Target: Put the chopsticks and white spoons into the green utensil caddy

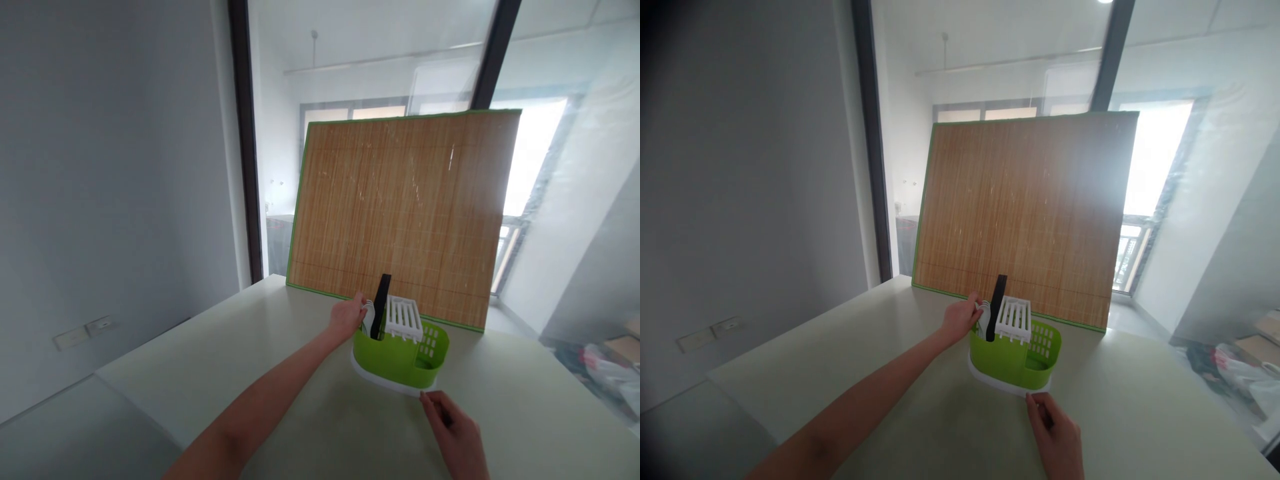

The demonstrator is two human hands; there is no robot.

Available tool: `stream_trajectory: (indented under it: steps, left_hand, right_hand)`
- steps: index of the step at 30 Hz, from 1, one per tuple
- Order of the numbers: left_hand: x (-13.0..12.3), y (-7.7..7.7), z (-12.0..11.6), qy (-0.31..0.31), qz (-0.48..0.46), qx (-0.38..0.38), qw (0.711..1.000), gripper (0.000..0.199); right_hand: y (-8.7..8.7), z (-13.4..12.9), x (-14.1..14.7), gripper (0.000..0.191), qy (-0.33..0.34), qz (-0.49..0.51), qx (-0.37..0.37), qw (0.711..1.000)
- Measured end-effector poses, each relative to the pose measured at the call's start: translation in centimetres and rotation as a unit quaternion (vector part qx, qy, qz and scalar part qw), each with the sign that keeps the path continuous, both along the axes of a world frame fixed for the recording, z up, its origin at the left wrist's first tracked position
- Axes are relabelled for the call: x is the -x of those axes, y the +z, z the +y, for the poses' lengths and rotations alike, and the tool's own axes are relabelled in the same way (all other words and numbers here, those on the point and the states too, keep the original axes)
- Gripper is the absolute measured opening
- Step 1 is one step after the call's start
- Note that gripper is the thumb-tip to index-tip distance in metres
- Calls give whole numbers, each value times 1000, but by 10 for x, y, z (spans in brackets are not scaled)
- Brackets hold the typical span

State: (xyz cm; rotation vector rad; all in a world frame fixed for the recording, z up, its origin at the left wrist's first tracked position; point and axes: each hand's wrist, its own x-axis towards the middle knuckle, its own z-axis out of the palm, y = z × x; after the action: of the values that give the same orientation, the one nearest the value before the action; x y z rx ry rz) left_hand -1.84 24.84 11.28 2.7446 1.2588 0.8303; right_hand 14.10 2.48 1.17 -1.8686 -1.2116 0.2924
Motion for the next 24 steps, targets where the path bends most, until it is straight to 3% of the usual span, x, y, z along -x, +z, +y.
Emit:
stream_trajectory:
  steps: [8, 13, 19, 22, 24]
  left_hand:
    - [8, 3, 0, 2, -16, 7, 1000, 28]
    - [29, 15, -15, -30, -129, -21, 991, 26]
    - [50, 32, -64, -79, -291, -30, 953, 18]
    - [65, 45, -104, -114, -379, -34, 918, 8]
    - [88, 51, -134, -116, -452, -79, 881, 8]
  right_hand:
    - [-7, 2, 4, 46, 15, -15, 3, 1000]
    - [-7, 5, 6, 44, 21, -21, -25, 999]
    - [-7, 3, 8, 44, 12, -28, -38, 999]
    - [-5, 3, 11, 43, 6, -35, -41, 999]
    - [9, 0, 13, 44, -5, -25, -63, 998]
